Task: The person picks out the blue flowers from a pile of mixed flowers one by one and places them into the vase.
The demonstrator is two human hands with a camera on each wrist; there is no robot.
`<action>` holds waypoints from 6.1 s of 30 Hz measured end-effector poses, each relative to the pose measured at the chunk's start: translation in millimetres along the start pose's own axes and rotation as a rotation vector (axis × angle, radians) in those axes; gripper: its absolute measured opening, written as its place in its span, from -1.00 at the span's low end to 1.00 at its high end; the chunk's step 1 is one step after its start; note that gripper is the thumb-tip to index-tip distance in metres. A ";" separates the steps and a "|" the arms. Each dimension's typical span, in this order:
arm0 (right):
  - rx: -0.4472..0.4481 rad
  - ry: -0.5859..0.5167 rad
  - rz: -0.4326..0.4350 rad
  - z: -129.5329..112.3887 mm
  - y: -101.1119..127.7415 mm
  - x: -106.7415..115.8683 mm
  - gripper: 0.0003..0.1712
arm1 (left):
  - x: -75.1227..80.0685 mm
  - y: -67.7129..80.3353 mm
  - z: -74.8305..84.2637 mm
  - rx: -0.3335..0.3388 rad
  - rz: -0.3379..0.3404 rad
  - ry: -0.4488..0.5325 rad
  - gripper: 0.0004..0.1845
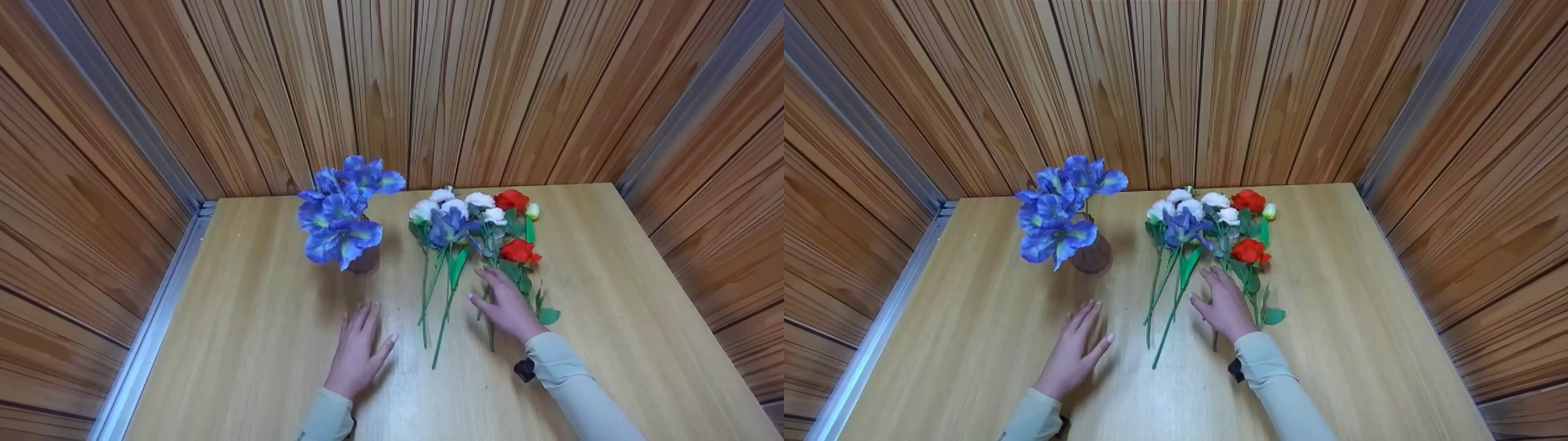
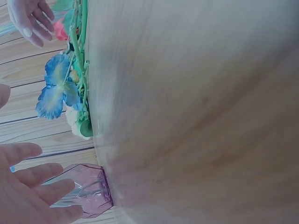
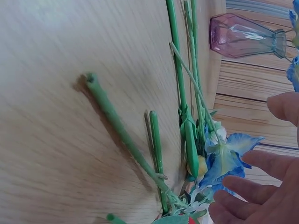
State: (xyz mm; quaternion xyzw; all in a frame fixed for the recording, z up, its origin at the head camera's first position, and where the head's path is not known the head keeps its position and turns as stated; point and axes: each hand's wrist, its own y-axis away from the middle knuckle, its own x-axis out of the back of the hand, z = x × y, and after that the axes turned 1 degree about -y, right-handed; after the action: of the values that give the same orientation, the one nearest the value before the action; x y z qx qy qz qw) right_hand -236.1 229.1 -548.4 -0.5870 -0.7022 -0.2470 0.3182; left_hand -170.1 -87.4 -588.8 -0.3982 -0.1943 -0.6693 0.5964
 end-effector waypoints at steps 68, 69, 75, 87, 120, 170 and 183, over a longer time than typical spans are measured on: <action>-0.024 -0.006 0.018 -9.8 -81.4 -18.0 -0.40 | 1.3 -2.5 5.8 0.091 -0.130 0.000 -0.23; -0.028 -0.015 0.019 -10.1 -82.8 -19.0 -0.40 | 1.5 -2.6 5.3 0.085 -0.128 -0.003 -0.22; -0.061 -0.100 0.048 -11.4 -90.2 -25.2 -0.43 | 1.8 -4.2 4.7 0.045 -0.105 -0.028 -0.23; -0.062 -0.164 0.092 -7.9 -95.9 -36.3 -0.48 | -0.7 -3.7 5.6 0.061 -0.107 -0.032 -0.24; -0.345 -0.473 0.212 -10.7 -107.0 -48.0 -0.61 | -0.4 -4.2 7.2 0.089 -0.127 -0.061 -0.25; -0.325 -0.668 0.199 -8.4 -96.1 -36.7 -0.76 | -0.4 -4.2 10.7 0.045 -0.125 -0.061 -0.24; -0.280 -0.668 0.220 -12.5 -85.2 -25.9 -0.76 | 0.6 -5.2 13.1 -0.030 -0.049 -0.081 -0.23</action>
State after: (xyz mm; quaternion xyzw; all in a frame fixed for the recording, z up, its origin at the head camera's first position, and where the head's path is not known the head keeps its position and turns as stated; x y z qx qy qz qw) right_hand -315.0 186.8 -556.8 -0.7448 -0.6596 -0.1000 0.0132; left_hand -171.1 -77.1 -579.3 -0.4289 -0.2179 -0.6701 0.5653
